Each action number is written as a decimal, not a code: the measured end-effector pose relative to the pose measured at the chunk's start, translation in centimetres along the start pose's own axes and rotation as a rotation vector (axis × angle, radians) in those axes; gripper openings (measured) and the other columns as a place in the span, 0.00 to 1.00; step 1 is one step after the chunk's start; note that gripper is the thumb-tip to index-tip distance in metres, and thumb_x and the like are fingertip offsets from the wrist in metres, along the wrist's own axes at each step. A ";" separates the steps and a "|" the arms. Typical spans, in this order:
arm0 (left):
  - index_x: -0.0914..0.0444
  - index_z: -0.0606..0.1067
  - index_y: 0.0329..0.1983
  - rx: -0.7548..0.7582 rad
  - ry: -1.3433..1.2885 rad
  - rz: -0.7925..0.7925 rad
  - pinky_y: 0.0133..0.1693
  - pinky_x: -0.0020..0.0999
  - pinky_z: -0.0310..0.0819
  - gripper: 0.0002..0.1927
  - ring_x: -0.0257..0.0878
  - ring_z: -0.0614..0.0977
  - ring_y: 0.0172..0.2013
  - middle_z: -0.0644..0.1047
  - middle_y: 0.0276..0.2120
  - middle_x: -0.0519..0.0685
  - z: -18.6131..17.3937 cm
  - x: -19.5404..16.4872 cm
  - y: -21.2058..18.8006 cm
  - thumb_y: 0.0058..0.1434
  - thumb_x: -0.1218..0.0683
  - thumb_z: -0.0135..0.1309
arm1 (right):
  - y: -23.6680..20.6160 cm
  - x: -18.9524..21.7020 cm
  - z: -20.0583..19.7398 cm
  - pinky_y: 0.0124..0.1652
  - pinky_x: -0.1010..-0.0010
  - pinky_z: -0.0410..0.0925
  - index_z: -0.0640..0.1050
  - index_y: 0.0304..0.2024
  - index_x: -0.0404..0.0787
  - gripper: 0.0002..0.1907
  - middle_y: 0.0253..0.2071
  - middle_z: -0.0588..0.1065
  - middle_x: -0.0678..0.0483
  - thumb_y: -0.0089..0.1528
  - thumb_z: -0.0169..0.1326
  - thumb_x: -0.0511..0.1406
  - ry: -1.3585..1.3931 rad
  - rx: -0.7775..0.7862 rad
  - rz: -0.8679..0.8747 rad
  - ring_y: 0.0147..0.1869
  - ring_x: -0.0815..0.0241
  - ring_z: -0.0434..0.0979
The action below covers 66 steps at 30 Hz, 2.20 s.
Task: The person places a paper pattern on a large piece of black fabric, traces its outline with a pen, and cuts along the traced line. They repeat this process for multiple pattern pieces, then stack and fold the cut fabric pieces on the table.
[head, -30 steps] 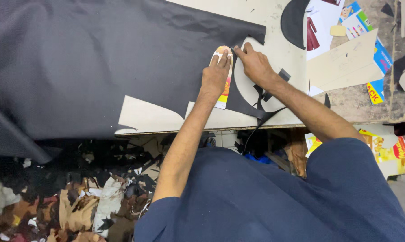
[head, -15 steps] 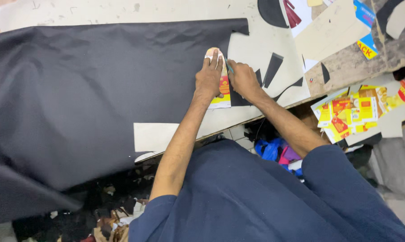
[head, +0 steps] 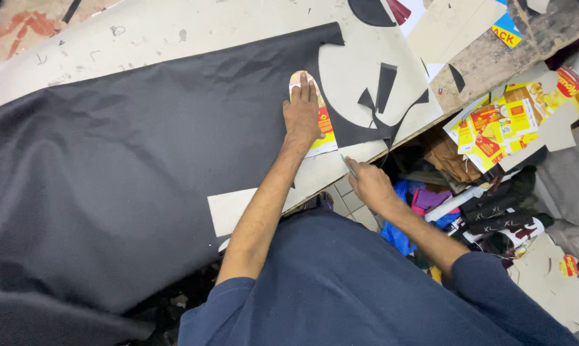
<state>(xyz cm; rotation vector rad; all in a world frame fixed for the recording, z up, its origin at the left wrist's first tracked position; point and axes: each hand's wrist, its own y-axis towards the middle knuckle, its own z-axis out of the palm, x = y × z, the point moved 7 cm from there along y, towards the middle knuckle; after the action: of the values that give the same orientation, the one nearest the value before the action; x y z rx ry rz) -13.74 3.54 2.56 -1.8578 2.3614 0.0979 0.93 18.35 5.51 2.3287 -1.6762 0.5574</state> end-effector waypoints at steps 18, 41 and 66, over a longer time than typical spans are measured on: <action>0.69 0.43 0.75 0.298 0.790 0.091 0.66 0.56 0.41 0.45 0.65 0.74 0.59 0.75 0.57 0.69 1.5 -4.9 4.7 0.64 0.52 0.54 | 8.5 6.0 3.8 0.44 0.54 0.74 0.81 0.44 0.35 0.11 0.41 0.81 0.39 0.61 0.59 0.35 0.253 -0.254 0.064 0.46 0.41 0.82; 0.67 0.50 0.73 0.328 1.087 0.094 0.67 0.41 0.54 0.39 0.48 0.73 0.59 0.68 0.61 0.62 4.2 -2.7 2.5 0.67 0.49 0.55 | 17.1 8.7 7.0 0.28 0.67 0.69 0.75 0.52 0.35 0.13 0.32 0.77 0.50 0.68 0.53 0.34 0.744 -0.429 0.330 0.29 0.60 0.77; 0.61 0.48 0.77 -0.171 0.310 0.097 0.63 0.59 0.63 0.53 0.67 0.79 0.53 0.76 0.52 0.70 -0.1 0.7 2.1 0.57 0.47 0.67 | 1.5 10.8 11.0 0.45 0.50 0.73 0.74 0.59 0.38 0.21 0.46 0.76 0.37 0.63 0.56 0.31 0.131 -0.068 0.130 0.47 0.33 0.79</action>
<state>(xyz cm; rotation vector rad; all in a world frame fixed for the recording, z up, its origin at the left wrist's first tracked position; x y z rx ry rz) -15.93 3.38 2.49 -1.9573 2.7293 0.0226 4.43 4.26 0.08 2.0998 -1.7647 0.6520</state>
